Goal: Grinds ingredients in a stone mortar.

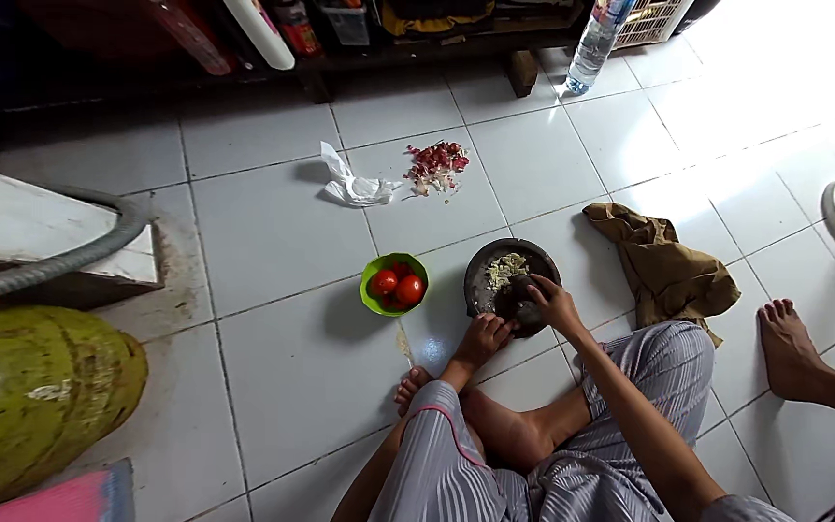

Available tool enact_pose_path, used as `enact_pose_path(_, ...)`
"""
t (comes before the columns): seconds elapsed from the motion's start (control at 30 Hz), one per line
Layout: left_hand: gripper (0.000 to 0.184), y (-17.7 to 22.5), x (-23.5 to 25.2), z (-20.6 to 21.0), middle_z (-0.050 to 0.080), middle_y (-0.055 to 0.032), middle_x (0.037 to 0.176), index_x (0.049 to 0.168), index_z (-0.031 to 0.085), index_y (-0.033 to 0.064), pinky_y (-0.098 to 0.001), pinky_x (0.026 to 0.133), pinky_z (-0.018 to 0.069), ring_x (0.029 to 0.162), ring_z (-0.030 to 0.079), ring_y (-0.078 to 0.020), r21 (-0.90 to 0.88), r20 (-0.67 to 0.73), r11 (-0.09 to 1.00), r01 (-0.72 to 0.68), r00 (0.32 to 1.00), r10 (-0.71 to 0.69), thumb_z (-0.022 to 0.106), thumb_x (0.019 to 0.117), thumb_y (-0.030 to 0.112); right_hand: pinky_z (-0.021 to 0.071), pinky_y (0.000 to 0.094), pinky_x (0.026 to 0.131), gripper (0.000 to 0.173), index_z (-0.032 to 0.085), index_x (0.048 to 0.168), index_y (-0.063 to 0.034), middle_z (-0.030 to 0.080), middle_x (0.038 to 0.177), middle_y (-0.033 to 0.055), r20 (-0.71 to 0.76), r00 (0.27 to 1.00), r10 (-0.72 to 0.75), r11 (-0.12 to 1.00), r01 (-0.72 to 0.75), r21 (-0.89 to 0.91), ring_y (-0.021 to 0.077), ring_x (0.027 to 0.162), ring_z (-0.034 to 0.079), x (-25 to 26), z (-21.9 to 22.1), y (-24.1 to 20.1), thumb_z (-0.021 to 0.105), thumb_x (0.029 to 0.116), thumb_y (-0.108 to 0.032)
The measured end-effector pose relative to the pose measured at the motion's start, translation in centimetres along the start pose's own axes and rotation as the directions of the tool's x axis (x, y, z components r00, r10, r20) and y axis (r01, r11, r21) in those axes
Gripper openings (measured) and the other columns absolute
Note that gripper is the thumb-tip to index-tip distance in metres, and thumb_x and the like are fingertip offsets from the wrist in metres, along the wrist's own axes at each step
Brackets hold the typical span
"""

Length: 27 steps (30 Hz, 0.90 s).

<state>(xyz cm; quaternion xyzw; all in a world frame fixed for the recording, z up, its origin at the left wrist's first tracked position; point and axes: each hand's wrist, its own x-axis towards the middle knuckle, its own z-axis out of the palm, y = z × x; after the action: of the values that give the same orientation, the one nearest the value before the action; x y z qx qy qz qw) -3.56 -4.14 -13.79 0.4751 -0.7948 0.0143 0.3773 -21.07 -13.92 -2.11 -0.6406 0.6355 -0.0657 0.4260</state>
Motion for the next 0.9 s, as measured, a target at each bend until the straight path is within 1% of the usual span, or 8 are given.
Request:
enact_pose_path(0.07, 0.023, 0.1, 0.1, -0.2, 0.072, -0.0161, 0.087, 0.104, 0.078, 0.0066, -0.0422, 0.086, 0.0557, 0.086, 0.071, -0.0348, -0.016, 0.02, 1.0, 0.018, 1.0, -0.018, 0.063, 0.0957, 0.022, 0.0496, 0.0583, 0.099, 0.046, 0.055, 0.149, -0.0112, 0.071, 0.12, 0.0239, 0.001, 1.0, -0.018, 0.998, 0.018, -0.065, 0.0421, 0.111, 0.068, 0.3, 0.4, -1.0, 0.051, 0.1089, -0.034)
enact_pose_path(0.2, 0.024, 0.6, 0.5, -1.2, 0.073, -0.0175, 0.092, 0.111, 0.076, 0.0043, -0.0478, 0.085, 0.0564, 0.088, 0.071, -0.0386, -0.079, 0.151, 0.993, 0.09, 0.985, -0.078, 0.063, 0.0957, 0.017, 0.0518, 0.0616, 0.09, 0.046, 0.054, 0.15, -0.0116, 0.073, 0.105, 0.0256, -0.129, 0.986, -0.101, 0.988, 0.085, -0.128, 0.0454, 0.099, 0.07, -1.3, -0.6, -3.6, 0.057, 0.1067, -0.028)
enact_pose_path(0.4, 0.026, 0.2, 0.0, -0.6, 0.071, -0.0136, 0.09, 0.112, 0.075, 0.0075, -0.0422, 0.086, 0.0545, 0.088, 0.069, -0.0331, -0.053, 0.06, 0.998, 0.038, 0.998, -0.034, 0.058, 0.0995, 0.023, 0.0552, 0.0572, 0.078, 0.045, 0.06, 0.144, -0.0071, 0.074, 0.095, 0.023, -0.3, 0.905, -0.302, 0.952, 0.272, -0.139, 0.0409, 0.084, 0.072, -4.3, -0.6, -3.4, 0.062, 0.1019, -0.023)
enact_pose_path(0.47, 0.026, 0.3, 0.2, -0.9, 0.072, -0.0148, 0.089, 0.111, 0.076, 0.0061, -0.0439, 0.085, 0.0555, 0.087, 0.07, -0.0349, -0.067, 0.086, 0.996, 0.053, 0.995, -0.047, 0.059, 0.0984, 0.021, 0.0548, 0.0566, 0.08, 0.046, 0.059, 0.147, -0.0099, 0.074, 0.099, 0.0237, -0.249, 0.93, -0.269, 0.956, 0.227, -0.183, 0.0413, 0.088, 0.071, -4.3, 0.2, -3.0, 0.058, 0.1042, -0.028)
enact_pose_path(0.53, 0.024, 0.6, 0.8, -1.3, 0.073, -0.0188, 0.092, 0.111, 0.076, 0.0032, -0.0509, 0.085, 0.056, 0.09, 0.071, -0.0404, -0.127, 0.15, 0.986, 0.107, 0.985, -0.088, 0.063, 0.0955, 0.016, 0.0527, 0.0562, 0.087, 0.047, 0.055, 0.15, -0.0151, 0.073, 0.105, 0.0242, -0.153, 0.975, -0.163, 0.967, 0.127, -0.223, 0.0424, 0.097, 0.07, -3.8, 0.6, -2.3, 0.054, 0.1065, -0.032)
enact_pose_path(0.6, 0.021, 0.6, 1.6, -1.3, 0.074, -0.0193, 0.095, 0.105, 0.077, 0.004, -0.0513, 0.083, 0.0558, 0.09, 0.071, -0.0403, -0.123, 0.141, 0.983, 0.133, 0.983, -0.115, 0.067, 0.0914, 0.017, 0.0521, 0.0567, 0.09, 0.046, 0.056, 0.15, -0.016, 0.073, 0.109, 0.0241, -0.13, 0.986, -0.1, 0.971, 0.068, -0.23, 0.043, 0.101, 0.07, -3.2, 0.7, -1.6, 0.052, 0.107, -0.033)
enact_pose_path(0.77, 0.026, 1.3, 4.0, -1.5, 0.066, -0.0262, 0.128, 0.098, 0.076, -0.0015, -0.0534, 0.085, 0.0562, 0.102, 0.07, -0.0437, -0.11, 0.269, 0.948, 0.299, 0.927, -0.261, 0.067, 0.0929, 0.022, 0.0523, 0.0573, 0.091, 0.045, 0.057, 0.148, -0.0119, 0.074, 0.108, 0.0237, -0.184, 0.979, -0.09, 0.977, 0.051, -0.206, 0.0426, 0.101, 0.071, -3.1, 0.1, 0.2, 0.054, 0.1065, -0.03)
enact_pose_path(0.9, 0.035, 0.9, 5.5, -0.8, 0.059, -0.0225, 0.141, 0.105, 0.072, -0.0047, -0.0529, 0.092, 0.0531, 0.115, 0.065, -0.0417, -0.103, 0.443, 0.916, 0.388, 0.842, -0.307, 0.056, 0.1015, 0.026, 0.0523, 0.0568, 0.091, 0.046, 0.057, 0.148, -0.0122, 0.074, 0.108, 0.0224, -0.179, 0.981, -0.071, 0.98, 0.035, -0.194, 0.0416, 0.101, 0.071, -3.3, -0.4, 0.8, 0.054, 0.1066, -0.031)
